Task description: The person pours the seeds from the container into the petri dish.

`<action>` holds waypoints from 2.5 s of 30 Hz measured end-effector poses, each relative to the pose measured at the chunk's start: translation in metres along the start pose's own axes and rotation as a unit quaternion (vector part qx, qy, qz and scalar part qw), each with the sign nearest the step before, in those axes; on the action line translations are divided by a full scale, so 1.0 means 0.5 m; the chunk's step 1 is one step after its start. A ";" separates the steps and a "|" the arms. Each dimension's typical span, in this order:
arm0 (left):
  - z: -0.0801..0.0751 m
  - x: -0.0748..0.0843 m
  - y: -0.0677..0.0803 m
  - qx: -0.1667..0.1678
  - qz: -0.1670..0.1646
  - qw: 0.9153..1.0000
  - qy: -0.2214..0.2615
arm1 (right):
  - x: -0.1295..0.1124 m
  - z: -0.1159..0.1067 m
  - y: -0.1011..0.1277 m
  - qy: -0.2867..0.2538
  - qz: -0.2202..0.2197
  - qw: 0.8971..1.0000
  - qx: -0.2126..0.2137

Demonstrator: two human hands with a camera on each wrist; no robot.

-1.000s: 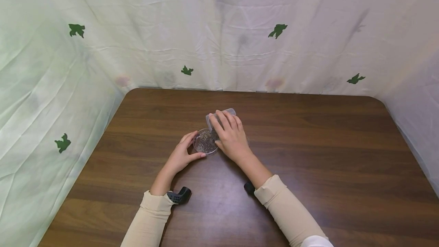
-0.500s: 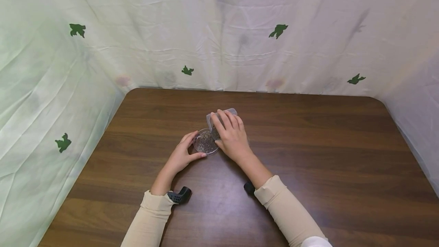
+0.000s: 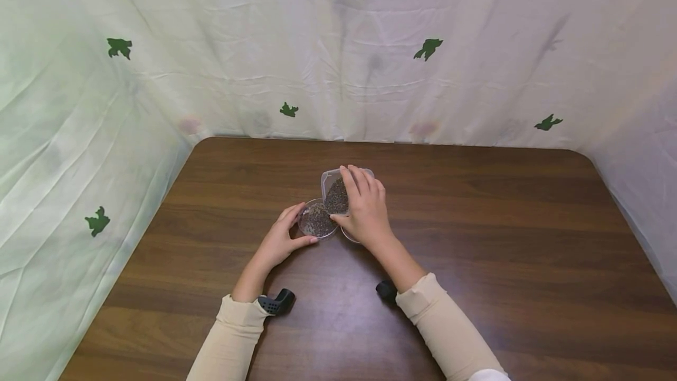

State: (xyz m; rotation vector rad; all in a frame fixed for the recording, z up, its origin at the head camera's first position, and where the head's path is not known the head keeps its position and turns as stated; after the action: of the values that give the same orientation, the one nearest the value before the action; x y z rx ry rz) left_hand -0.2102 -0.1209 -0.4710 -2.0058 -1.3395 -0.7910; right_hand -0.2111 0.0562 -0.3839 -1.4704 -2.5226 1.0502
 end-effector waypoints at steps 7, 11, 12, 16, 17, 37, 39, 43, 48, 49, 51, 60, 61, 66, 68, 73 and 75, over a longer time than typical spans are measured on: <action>-0.001 0.000 0.000 0.006 0.000 1.000 -0.014 | 0.016 -0.012 0.005 -0.049 0.042 0.998 0.015; -0.001 0.000 0.000 0.005 -0.003 1.000 -0.012 | 0.025 -0.020 0.010 -0.073 0.067 0.995 0.028; -0.001 0.000 0.000 0.005 -0.004 1.000 -0.012 | 0.027 -0.022 0.012 -0.076 0.072 0.994 0.031; -0.001 0.001 -0.001 0.006 -0.004 1.000 -0.011 | 0.037 -0.029 0.018 -0.090 0.089 0.991 0.044; -0.001 0.001 -0.002 0.007 -0.004 1.000 -0.011 | 0.039 -0.031 0.019 -0.092 0.093 0.990 0.047; -0.003 0.005 -0.004 0.005 0.003 1.000 -0.024 | 0.089 -0.057 0.058 -0.202 0.198 0.955 0.087; -0.002 0.005 -0.004 0.005 0.002 1.000 -0.023 | 0.095 -0.059 0.062 -0.204 0.212 0.952 0.090; -0.002 0.005 -0.004 0.004 0.000 1.000 -0.025 | 0.103 -0.063 0.070 -0.210 0.229 0.945 0.104; -0.002 0.004 -0.004 0.005 -0.001 1.000 -0.024 | 0.113 -0.067 0.081 -0.220 0.232 0.939 0.123; -0.002 0.004 -0.004 0.005 -0.001 1.000 -0.024 | 0.115 -0.067 0.083 -0.221 0.233 0.939 0.125; -0.002 0.003 -0.004 0.004 -0.002 1.000 -0.025 | 0.119 -0.069 0.087 -0.224 0.232 0.937 0.131; -0.001 0.002 -0.003 0.001 -0.007 1.000 -0.021 | 0.161 -0.061 0.113 -0.238 0.233 0.929 0.158; -0.001 0.001 -0.003 0.001 -0.008 1.000 -0.022 | 0.171 -0.055 0.118 -0.235 0.231 0.930 0.161; -0.001 0.000 -0.003 0.002 -0.009 1.000 -0.020 | 0.227 -0.021 0.147 -0.211 0.223 0.935 0.179; -0.001 0.000 -0.003 0.003 -0.009 1.000 -0.020 | 0.242 -0.015 0.156 -0.214 0.224 0.933 0.184; -0.003 0.002 -0.002 0.007 0.000 1.000 -0.018 | 0.257 -0.020 0.170 -0.219 0.247 0.927 0.175; -0.003 0.003 -0.002 0.009 0.002 1.000 -0.016 | 0.256 -0.028 0.174 -0.214 0.257 0.927 0.170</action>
State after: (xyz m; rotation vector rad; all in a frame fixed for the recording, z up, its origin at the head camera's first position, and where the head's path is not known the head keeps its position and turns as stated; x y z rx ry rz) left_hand -0.2110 -0.1207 -0.4688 -2.0140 -1.3555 -0.7468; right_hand -0.2108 0.1920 -0.4599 -2.0121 -2.0326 1.9630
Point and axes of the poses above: each hand's wrist, its own y-axis away from the middle knuckle, its own z-axis out of the palm, x = y × z, the point moved 6 cm from there along -y, towards the middle knuckle, and after that the axes turned 2 degrees about -x, right-handed, at the moved point
